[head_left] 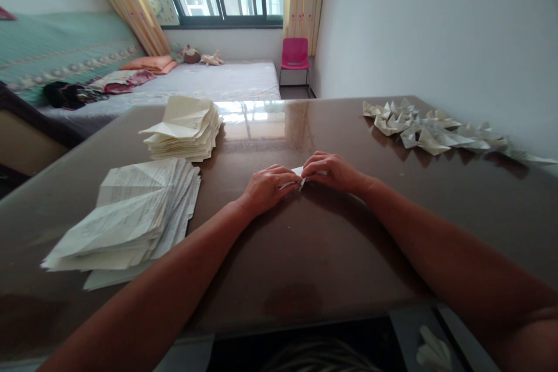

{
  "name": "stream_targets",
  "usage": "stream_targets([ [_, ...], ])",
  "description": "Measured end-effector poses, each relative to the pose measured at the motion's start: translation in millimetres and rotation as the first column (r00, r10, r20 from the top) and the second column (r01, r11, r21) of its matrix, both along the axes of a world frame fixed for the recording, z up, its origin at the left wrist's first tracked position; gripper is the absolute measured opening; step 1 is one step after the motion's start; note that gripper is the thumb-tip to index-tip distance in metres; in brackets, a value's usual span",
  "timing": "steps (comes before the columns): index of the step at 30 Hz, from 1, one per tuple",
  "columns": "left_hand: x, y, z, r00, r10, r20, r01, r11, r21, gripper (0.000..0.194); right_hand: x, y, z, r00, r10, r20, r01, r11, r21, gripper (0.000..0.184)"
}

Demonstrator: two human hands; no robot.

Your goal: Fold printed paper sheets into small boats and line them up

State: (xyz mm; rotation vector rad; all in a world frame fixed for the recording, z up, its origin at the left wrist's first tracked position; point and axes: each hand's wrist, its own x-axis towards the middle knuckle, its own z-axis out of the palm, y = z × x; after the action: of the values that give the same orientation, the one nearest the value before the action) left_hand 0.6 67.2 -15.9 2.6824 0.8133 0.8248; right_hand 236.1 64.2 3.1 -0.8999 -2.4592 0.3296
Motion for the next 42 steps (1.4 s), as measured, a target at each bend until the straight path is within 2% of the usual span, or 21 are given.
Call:
stream_targets([
  [4,-1,-2,2.0,0.998,0.027,-0.054,-0.027,1.000,0.015,0.026,-2,-1,-0.2,0.997,-0.057,0.042,0.057,0.998,0.007,0.023],
  [8,-1,-2,2.1,0.997,0.065,-0.045,-0.067,0.997,-0.040,0.029,-5,-4,3.0,0.987,-0.152,0.058,0.150,0.988,0.038,0.025],
  [13,5,0,0.7,0.956,0.273,0.109,-0.250,0.950,-0.188,0.020,-10,-9,5.4,0.966,-0.251,0.065,0.248,0.967,0.056,0.031],
  [16,7,1,1.2,0.917,0.360,0.174,-0.308,0.913,-0.268,0.018,-13,-10,4.3,0.962,-0.267,0.057,0.264,0.963,0.054,0.030],
  [24,9,1,2.6,0.893,0.375,0.249,-0.282,0.897,-0.340,0.015,-13,-7,-3.0,0.962,-0.269,-0.044,0.270,0.963,-0.003,0.025],
  [29,11,1,-1.5,0.910,0.345,0.232,-0.251,0.901,-0.353,0.009,-16,-7,-6.2,0.955,-0.262,-0.140,0.257,0.965,-0.049,0.016],
  [32,10,2,-2.1,0.908,0.358,0.220,-0.285,0.909,-0.304,0.015,-19,-10,-3.4,0.952,-0.270,-0.147,0.282,0.957,0.068,0.009],
  [34,7,3,-0.9,0.918,0.341,0.202,-0.297,0.930,-0.218,0.025,-18,-11,-1.8,0.961,-0.240,-0.138,0.257,0.959,0.118,0.011],
  [36,3,5,1.1,0.943,0.288,0.166,-0.276,0.957,-0.093,0.027,-16,-9,-2.5,0.975,-0.167,-0.145,0.178,0.982,0.068,0.015],
  [39,-4,7,4.8,0.973,0.199,0.119,-0.209,0.975,0.071,0.030,-12,-4,-7.0,0.983,-0.039,-0.178,0.025,0.997,-0.078,0.023],
  [42,-7,4,9.1,0.992,0.092,0.084,-0.103,0.986,0.134,0.034,-11,0,-11.5,0.971,0.019,-0.240,-0.055,0.988,-0.144,0.025],
])
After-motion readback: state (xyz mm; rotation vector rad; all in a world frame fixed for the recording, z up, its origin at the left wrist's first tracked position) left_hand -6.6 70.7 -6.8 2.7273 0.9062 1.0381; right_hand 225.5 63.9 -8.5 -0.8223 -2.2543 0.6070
